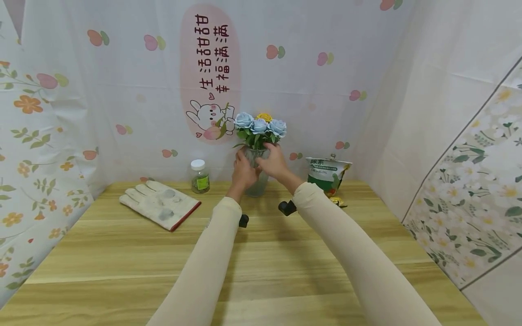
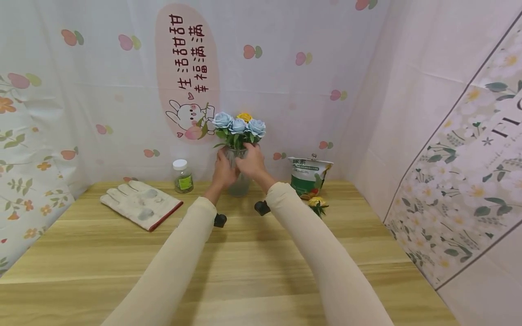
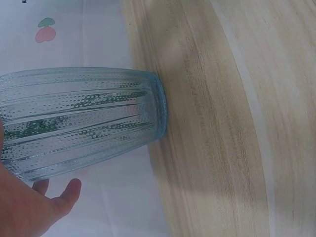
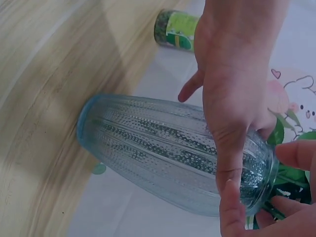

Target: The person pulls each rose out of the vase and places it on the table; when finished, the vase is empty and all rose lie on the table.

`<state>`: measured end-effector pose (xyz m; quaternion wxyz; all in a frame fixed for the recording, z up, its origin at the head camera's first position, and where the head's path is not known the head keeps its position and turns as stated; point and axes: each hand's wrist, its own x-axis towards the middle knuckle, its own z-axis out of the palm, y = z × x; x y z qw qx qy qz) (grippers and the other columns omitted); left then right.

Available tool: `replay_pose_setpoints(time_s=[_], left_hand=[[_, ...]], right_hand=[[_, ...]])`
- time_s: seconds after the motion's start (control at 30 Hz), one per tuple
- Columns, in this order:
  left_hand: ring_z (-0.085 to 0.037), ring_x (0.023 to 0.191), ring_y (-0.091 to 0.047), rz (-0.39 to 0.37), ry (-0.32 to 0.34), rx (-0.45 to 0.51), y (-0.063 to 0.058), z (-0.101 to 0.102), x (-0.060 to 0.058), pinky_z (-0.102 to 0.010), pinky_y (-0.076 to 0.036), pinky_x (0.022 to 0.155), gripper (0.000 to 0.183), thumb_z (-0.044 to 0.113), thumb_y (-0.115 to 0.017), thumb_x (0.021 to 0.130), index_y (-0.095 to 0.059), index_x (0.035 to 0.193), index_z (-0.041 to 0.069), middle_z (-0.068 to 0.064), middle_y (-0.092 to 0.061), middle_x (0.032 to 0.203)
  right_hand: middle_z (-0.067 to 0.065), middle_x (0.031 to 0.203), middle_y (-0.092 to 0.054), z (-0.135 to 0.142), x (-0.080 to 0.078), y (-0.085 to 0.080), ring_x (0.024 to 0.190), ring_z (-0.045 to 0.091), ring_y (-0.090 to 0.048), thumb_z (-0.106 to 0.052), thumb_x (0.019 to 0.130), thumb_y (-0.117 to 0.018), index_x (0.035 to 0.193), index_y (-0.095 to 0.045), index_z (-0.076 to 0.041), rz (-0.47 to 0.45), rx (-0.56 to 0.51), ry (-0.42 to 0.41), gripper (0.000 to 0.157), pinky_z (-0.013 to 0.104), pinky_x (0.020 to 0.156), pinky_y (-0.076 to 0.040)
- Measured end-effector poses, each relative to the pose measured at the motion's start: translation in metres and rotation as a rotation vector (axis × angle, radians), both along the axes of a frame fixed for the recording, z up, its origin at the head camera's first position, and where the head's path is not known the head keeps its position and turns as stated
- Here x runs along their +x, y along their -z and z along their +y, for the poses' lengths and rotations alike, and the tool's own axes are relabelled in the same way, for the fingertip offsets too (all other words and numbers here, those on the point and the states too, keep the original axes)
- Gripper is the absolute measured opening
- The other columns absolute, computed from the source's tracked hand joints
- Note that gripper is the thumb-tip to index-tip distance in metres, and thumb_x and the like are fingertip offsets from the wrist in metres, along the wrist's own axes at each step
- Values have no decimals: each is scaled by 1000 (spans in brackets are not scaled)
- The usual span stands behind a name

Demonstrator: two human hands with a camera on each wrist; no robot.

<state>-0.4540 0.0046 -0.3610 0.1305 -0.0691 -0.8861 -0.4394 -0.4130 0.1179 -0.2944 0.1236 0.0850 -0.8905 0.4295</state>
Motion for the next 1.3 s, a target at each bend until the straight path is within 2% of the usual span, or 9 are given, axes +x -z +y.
replay_pose_setpoints(time_s=[0.13,0.33,0.63,0.7,0.8,0.9,1.0,1.07,1.3], left_hand=[[-40,137,-33,-16,-3,-16,-2,1,1,-59,-44,95,84,36,-66,95,-11,152,10,-18,-23,156],[-40,140,-30,-38,-3,11,-3,1,3,-58,-40,101,91,46,-67,92,-9,153,10,-17,-21,157],[-40,141,-28,-23,6,32,-2,0,3,-57,-38,104,97,58,-65,89,-11,153,9,-17,-21,156],[-40,141,-29,-19,8,28,-2,1,2,-57,-38,104,98,59,-65,89,-11,153,8,-18,-21,156],[-41,142,-28,-20,7,18,-1,1,2,-57,-37,105,100,61,-64,88,-10,153,6,-20,-20,156],[-41,142,-27,-24,3,14,-1,1,1,-56,-36,107,102,63,-63,87,-10,153,5,-21,-20,157],[-41,143,-26,-25,3,24,-1,1,2,-56,-35,108,103,64,-63,87,-10,153,5,-21,-19,157],[-41,143,-26,-24,1,30,-1,2,3,-56,-35,108,102,63,-63,87,-10,153,5,-21,-19,158],[-40,144,-25,-27,2,29,-1,2,4,-55,-33,110,103,62,-63,88,-8,154,6,-19,-18,159]], right_hand=[[23,151,-34,4,-3,0,137,35,-39,-11,90,-66,147,-41,5,21,12,-16,63,46,107,-39],[23,152,-32,9,-3,-4,122,40,-50,-10,91,-68,147,-40,5,18,-21,-46,63,48,95,-47],[20,151,-34,13,3,-14,106,34,-60,-5,92,-63,147,-41,2,44,-18,-37,59,43,81,-51],[17,152,-34,14,4,-17,106,32,-61,-7,92,-62,147,-42,-1,51,-8,-16,59,46,84,-49],[14,152,-34,15,5,-22,109,31,-62,-9,92,-63,146,-44,-4,77,-4,20,58,59,92,-39],[15,150,-38,15,6,-27,110,31,-62,-8,92,-62,145,-46,-5,132,-24,45,55,60,94,-40],[16,144,-43,15,5,-31,105,30,-64,-5,92,-61,143,-49,-3,202,-49,67,51,47,83,-53],[16,141,-47,14,5,-34,101,30,-66,-4,93,-60,140,-51,-2,249,-66,83,48,42,81,-55],[13,134,-53,15,6,-39,96,30,-68,-2,92,-59,131,-57,0,442,-148,123,40,41,80,-57]])
